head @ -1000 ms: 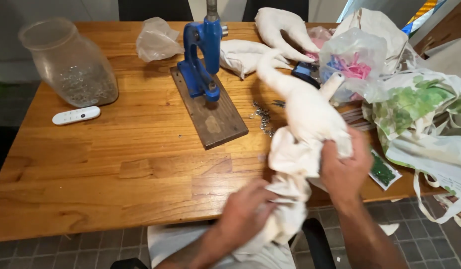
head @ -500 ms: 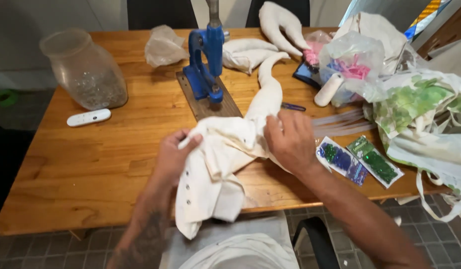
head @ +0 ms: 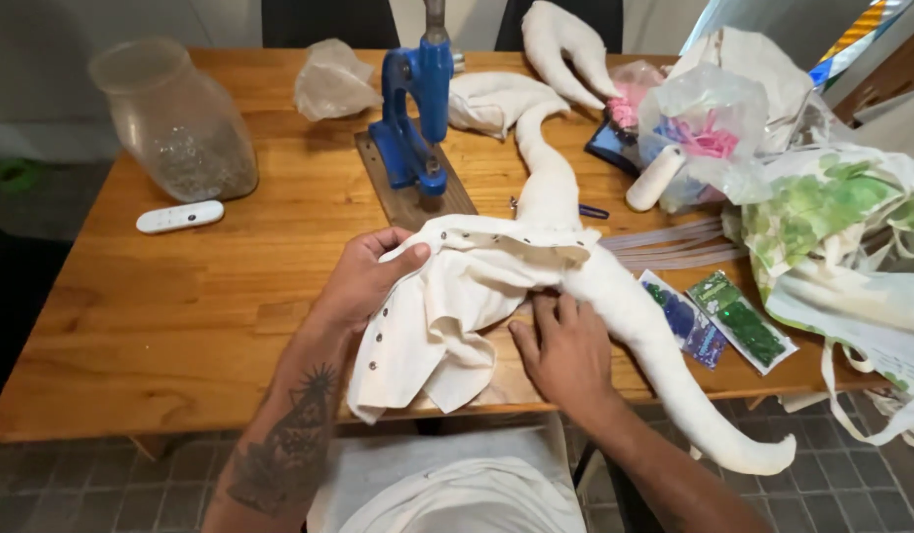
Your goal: Attaching metal snaps to a leather garment using a hand press and pliers
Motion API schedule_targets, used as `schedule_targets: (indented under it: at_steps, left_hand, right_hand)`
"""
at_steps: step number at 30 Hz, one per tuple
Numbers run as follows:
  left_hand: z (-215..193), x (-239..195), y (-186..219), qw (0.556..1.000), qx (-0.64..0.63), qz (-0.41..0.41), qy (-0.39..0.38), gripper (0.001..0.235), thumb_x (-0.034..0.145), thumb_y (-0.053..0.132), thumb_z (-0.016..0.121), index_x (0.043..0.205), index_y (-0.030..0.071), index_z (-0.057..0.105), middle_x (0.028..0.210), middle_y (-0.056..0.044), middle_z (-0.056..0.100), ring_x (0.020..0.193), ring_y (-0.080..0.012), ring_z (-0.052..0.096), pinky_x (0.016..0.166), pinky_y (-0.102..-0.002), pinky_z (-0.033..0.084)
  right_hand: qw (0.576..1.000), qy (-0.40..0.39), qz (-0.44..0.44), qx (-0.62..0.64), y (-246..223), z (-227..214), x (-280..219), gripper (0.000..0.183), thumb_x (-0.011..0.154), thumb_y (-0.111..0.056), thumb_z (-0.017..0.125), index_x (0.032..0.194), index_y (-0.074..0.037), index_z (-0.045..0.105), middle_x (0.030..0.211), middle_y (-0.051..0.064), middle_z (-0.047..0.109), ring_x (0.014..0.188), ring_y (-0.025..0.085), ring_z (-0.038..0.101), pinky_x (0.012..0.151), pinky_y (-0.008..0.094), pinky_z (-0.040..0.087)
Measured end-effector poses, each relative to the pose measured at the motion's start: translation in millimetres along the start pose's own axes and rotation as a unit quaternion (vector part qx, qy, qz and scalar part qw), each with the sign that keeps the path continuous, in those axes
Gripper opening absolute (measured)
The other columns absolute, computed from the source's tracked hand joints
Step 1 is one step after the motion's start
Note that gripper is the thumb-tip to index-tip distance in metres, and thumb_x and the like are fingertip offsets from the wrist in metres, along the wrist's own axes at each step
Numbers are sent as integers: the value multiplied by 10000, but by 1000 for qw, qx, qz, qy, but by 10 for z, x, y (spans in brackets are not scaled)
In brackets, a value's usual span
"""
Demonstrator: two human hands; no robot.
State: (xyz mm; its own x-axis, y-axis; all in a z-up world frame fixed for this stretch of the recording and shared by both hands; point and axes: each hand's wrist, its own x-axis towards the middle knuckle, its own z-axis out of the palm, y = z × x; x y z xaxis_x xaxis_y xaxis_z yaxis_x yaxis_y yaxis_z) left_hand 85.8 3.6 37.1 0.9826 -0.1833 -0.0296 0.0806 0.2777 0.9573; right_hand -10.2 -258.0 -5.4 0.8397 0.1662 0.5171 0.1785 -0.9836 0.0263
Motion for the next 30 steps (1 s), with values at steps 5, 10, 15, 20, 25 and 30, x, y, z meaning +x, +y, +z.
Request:
schedule_targets:
  at_steps: [5, 10, 15, 20, 25, 30]
  left_hand:
    - [-180, -32, -147, 995, 91, 27, 22, 226, 831, 223, 882, 930, 63, 757, 732, -3, 656, 679, -56, 610, 601, -182, 509]
    - [-276, -30, -208, 994, 101, 28, 35, 209, 848, 232, 867, 946, 80, 763, 735, 10, 652, 685, -51, 595, 603, -172, 481]
    - [-397, -45, -167, 979, 200, -4, 33, 155, 893, 270, 794, 925, 137, 720, 815, 52, 669, 693, -52, 558, 630, -219, 461]
    - [-430, -150, -10, 950, 274, 138, 61, 152, 832, 264, 827, 851, 136, 746, 1143, -32, 708, 1044, -126, 666, 882, -258, 501]
    - [-459, -138, 68, 964, 256, 57, 47, 172, 848, 260, 830, 920, 117, 769, 863, 41, 735, 740, -40, 610, 670, -203, 488]
    - [-499, 199, -131, 995, 77, 66, -15, 189, 817, 119, 834, 947, 40, 721, 729, -13, 647, 636, -86, 636, 564, -193, 515]
  right_hand:
    - [997, 1, -57, 45, 45, 75, -135, 445, 985, -515, 563, 1213, -168, 725, 942, 118, 575, 839, 367, 611, 683, 455, 494]
    - [992, -10, -100, 82, -13, -104, -213, 450, 995, -510, 551, 1274, -188, 697, 1032, 130, 590, 910, 389, 609, 694, 464, 485]
    - [976, -76, -193, 64, -24, -216, -440, 700, 988, -665, 437, 1349, -82, 580, 1109, 130, 584, 900, 342, 533, 736, 460, 453]
    - [931, 1, -305, 199, 32, -365, -492, 330, 1003, -309, 641, 1221, -61, 633, 1072, 83, 646, 922, 296, 592, 780, 416, 473]
    - [892, 26, -278, 354, 90, -371, -120, 262, 966, -73, 614, 1218, -56, 685, 1015, 125, 681, 883, 304, 633, 833, 484, 535]
    - [864, 5, -119, 489, -223, -656, 952, 88, 896, -163, 781, 929, -83, 795, 1056, 118, 737, 993, 324, 712, 906, 442, 548]
